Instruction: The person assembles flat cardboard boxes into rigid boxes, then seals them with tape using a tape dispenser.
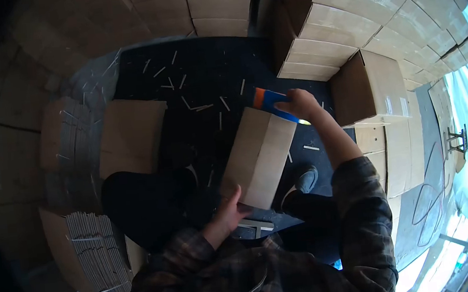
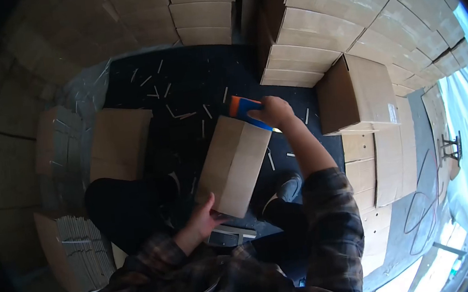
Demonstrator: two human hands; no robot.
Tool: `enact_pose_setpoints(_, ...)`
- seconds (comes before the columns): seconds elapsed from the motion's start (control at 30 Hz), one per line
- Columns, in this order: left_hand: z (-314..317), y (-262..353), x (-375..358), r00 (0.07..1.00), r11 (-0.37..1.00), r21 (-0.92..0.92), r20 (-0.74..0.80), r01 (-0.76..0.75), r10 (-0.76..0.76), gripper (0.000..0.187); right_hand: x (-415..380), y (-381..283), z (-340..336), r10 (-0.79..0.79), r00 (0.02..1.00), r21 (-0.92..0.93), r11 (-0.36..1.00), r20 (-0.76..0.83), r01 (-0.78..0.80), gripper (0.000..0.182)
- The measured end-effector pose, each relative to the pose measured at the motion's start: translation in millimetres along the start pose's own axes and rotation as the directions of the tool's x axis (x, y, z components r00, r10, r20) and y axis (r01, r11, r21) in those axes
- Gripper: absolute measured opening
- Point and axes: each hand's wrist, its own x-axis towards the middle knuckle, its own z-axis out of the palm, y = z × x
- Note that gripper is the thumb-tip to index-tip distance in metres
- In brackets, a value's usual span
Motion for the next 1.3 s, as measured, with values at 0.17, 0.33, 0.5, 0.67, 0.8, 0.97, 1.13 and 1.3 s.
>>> enact_pose_setpoints(0.17, -2, 43, 12, 0.927, 0.857, 0.486, -0.213, -0.173, 0.308, 0.069, -74, 42, 2, 0.325, 0.943, 0.414, 0.85, 0.074, -0.326, 0.06)
enact_pose_setpoints(0.33, 23, 103, 13, 0.828, 0.583, 0.756, -0.101, -0.296, 0.552, 0.069, -124, 46, 23, 0.583, 0.8, 0.504, 0.653, 0.142, -0.565, 0.067)
enact_pose_setpoints(0.5, 24, 122, 60, 0.651, 0.207, 0.952, -0.012, -0.224, 0.759, 0.062, -130, 60, 70, 0.561, 0.817, 0.457, 0.697, 0.133, -0.553, 0.075)
enact_pose_setpoints(0.67, 26, 110, 78, 0.466, 0.079, 0.991, -0.019, -0.108, 0.885, 0.057, -124, 56, 65, 0.609, 0.776, 0.416, 0.67, 0.165, -0.615, 0.074)
enact_pose_setpoints(0.8, 30, 113, 69, 0.502, 0.094, 0.987, -0.017, -0.128, 0.865, 0.054, -120, 65, 64, 0.593, 0.789, 0.35, 0.712, 0.164, -0.608, 0.072)
enact_pose_setpoints(0.97, 29, 114, 67, 0.545, 0.084, 0.989, -0.003, -0.124, 0.838, 0.053, -123, 69, 31, 0.57, 0.812, 0.288, 0.762, 0.126, -0.579, 0.067)
enact_pose_setpoints(1.13, 30, 122, 66, 0.573, 0.05, 0.988, 0.044, -0.147, 0.819, 0.051, -141, 71, -14, 0.502, 0.861, 0.282, 0.84, -0.08, -0.463, 0.056)
enact_pose_setpoints(1.3, 34, 124, 56, 0.561, 0.036, 0.985, 0.065, -0.167, 0.825, 0.052, -161, 45, -35, 0.386, 0.908, 0.493, 0.829, -0.163, -0.264, 0.054)
